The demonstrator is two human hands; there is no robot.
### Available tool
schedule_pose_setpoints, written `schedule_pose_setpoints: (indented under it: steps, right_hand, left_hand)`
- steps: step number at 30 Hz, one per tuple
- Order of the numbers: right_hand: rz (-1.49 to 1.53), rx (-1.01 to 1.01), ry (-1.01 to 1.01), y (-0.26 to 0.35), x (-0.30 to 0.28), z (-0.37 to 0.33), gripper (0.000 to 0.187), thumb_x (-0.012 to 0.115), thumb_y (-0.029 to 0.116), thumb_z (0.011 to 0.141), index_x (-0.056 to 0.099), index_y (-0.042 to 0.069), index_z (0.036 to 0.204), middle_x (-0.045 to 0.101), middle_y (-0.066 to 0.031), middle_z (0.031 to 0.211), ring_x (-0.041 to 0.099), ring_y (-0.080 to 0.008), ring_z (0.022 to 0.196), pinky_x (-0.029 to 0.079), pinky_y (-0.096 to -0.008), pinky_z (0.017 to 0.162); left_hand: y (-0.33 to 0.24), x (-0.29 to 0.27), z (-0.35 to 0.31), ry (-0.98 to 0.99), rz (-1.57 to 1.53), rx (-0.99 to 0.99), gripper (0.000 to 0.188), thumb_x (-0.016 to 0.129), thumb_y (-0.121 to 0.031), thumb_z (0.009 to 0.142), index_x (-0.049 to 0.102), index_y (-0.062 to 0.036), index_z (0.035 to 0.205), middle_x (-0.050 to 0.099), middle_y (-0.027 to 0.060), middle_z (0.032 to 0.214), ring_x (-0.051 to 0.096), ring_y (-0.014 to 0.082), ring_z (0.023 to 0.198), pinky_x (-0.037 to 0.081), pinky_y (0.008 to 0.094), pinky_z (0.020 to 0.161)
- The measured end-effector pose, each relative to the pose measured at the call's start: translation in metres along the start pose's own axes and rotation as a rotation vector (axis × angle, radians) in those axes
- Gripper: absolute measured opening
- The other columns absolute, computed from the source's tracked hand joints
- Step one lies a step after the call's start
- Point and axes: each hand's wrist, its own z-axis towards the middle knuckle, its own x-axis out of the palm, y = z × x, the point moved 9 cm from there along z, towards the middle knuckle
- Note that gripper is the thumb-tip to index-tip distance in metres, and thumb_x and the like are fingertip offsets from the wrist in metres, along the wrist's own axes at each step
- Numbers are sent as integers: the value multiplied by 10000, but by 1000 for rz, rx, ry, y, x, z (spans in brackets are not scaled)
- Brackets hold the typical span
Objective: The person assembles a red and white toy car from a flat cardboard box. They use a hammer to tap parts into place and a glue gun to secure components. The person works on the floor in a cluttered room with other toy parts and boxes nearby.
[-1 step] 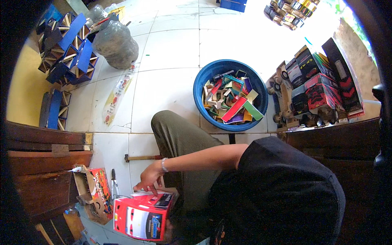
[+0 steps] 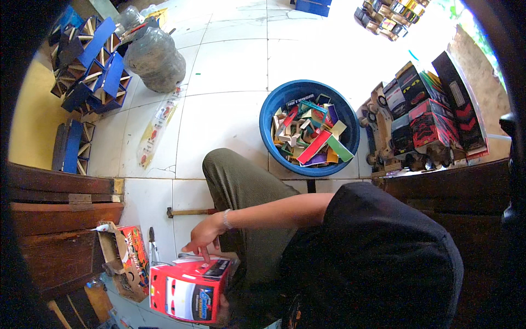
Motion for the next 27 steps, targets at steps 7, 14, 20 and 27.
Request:
schedule_pose_setpoints:
  steps: [7, 14, 20, 27]
  right_hand:
    - [155, 16, -746, -106, -148, -204, 417, 431, 387, 1027, 603, 82, 1253, 695, -91, 1074, 675, -199, 962, 519, -369, 879]
    - [-616, 751, -1600, -239, -235, -489, 232, 628, 295, 856, 693, 75, 892, 697, -178, 890, 672, -365, 823, 530, -451, 770]
    - [-738, 633, -1703, -272, -242, -474, 272, 639, 323, 867, 680, 61, 927, 697, -199, 940, 667, -375, 930, 531, -454, 812]
    - [-835, 787, -1709, -261, -233, -474, 334, 522, 372, 913, 681, 84, 862, 681, -220, 900, 664, -391, 871, 514, -494, 770]
  left_hand:
    - [46, 2, 0, 55, -69, -34, 790, 855, -165, 722, 402, 30, 1340, 531, 206, 1303, 566, 343, 1120, 495, 467, 973]
    - [65, 12, -2, 80, -144, 67, 870, 852, -202, 731, 346, 27, 1399, 466, 220, 1387, 507, 355, 1220, 452, 479, 1022]
    - [59, -2, 0, 114, 84, 168, 918, 854, -297, 740, 334, 20, 1427, 445, 220, 1416, 480, 359, 1253, 412, 486, 1048]
    - [87, -16, -20, 69, 256, 85, 936, 818, -509, 735, 412, 38, 1377, 484, 222, 1381, 508, 349, 1222, 420, 469, 1022]
